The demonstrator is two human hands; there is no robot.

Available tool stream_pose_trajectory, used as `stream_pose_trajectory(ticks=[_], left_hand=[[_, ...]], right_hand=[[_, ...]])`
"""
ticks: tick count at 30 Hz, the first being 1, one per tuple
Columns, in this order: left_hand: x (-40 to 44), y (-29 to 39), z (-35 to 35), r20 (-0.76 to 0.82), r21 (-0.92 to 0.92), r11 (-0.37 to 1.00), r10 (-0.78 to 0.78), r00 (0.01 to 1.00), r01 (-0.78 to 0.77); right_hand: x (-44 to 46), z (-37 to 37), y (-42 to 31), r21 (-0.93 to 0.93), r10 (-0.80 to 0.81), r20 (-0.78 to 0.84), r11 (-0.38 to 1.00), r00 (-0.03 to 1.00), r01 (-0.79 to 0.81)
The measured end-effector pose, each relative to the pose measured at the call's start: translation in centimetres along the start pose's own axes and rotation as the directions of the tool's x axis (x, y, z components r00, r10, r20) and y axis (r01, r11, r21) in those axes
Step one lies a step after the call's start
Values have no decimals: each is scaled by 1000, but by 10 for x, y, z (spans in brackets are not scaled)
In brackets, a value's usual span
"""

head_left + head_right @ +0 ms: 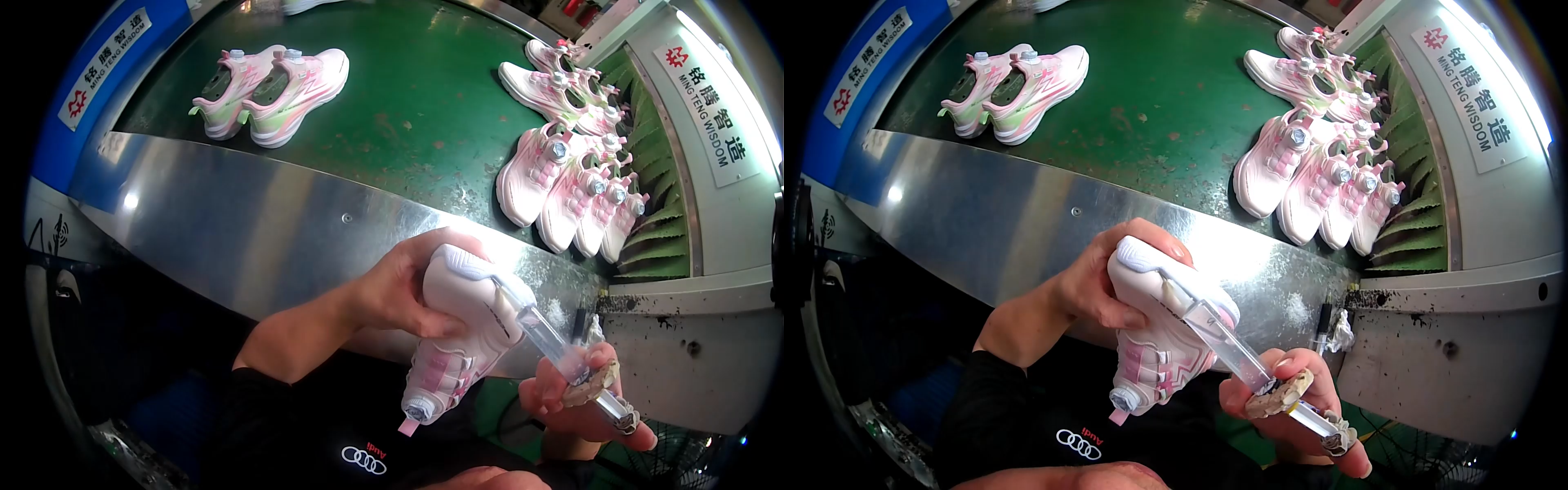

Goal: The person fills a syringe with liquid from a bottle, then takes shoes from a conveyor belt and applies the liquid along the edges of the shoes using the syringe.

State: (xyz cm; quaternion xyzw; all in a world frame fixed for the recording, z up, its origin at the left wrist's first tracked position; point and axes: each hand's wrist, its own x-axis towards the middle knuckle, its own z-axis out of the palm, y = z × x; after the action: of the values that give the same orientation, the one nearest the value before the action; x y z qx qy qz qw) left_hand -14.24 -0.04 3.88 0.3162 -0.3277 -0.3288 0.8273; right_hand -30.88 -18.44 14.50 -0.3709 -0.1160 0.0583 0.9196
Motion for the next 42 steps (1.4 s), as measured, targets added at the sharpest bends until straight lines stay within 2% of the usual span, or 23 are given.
stream_pose_trajectory(ticks=[12, 15, 24, 27, 31, 35, 36, 39, 40, 42], left_hand=[[3, 7, -3, -26, 116, 993, 36, 999, -33], [3, 11, -4, -59, 79, 996, -43, 997, 47], [1, 4, -8, -162, 34, 998, -47, 986, 53], [4, 7, -15, -118, -10, 998, -64, 991, 63], [6, 12, -9, -270, -135, 986, -134, 953, 100], [8, 10, -15, -309, -117, 981, -185, 933, 156], [9, 9, -13, -309, -119, 985, -159, 938, 127], [10, 6, -20, -316, -175, 974, -193, 929, 143], [11, 5, -21, -285, -249, 954, -240, 928, 170], [14, 6, -21, -279, -255, 953, -235, 931, 164]], right_hand=[[-5, -1, 4, -56, -40, -30, 998, 999, 38], [-7, -4, 6, -77, -60, -19, 995, 998, 58], [-18, -23, 13, -57, -128, -2, 990, 992, 127], [-23, -32, 16, -55, -145, -8, 988, 989, 144], [-29, -44, 25, -29, -176, -21, 984, 984, 175], [-37, -54, 31, -21, -165, -38, 986, 986, 164], [-38, -55, 32, -21, -161, -42, 987, 986, 161], [-43, -61, 38, -23, -157, -51, 988, 986, 156], [-45, -62, 39, -22, -155, -57, 988, 986, 154], [-48, -59, 37, -5, -88, -133, 996, 987, 88]])
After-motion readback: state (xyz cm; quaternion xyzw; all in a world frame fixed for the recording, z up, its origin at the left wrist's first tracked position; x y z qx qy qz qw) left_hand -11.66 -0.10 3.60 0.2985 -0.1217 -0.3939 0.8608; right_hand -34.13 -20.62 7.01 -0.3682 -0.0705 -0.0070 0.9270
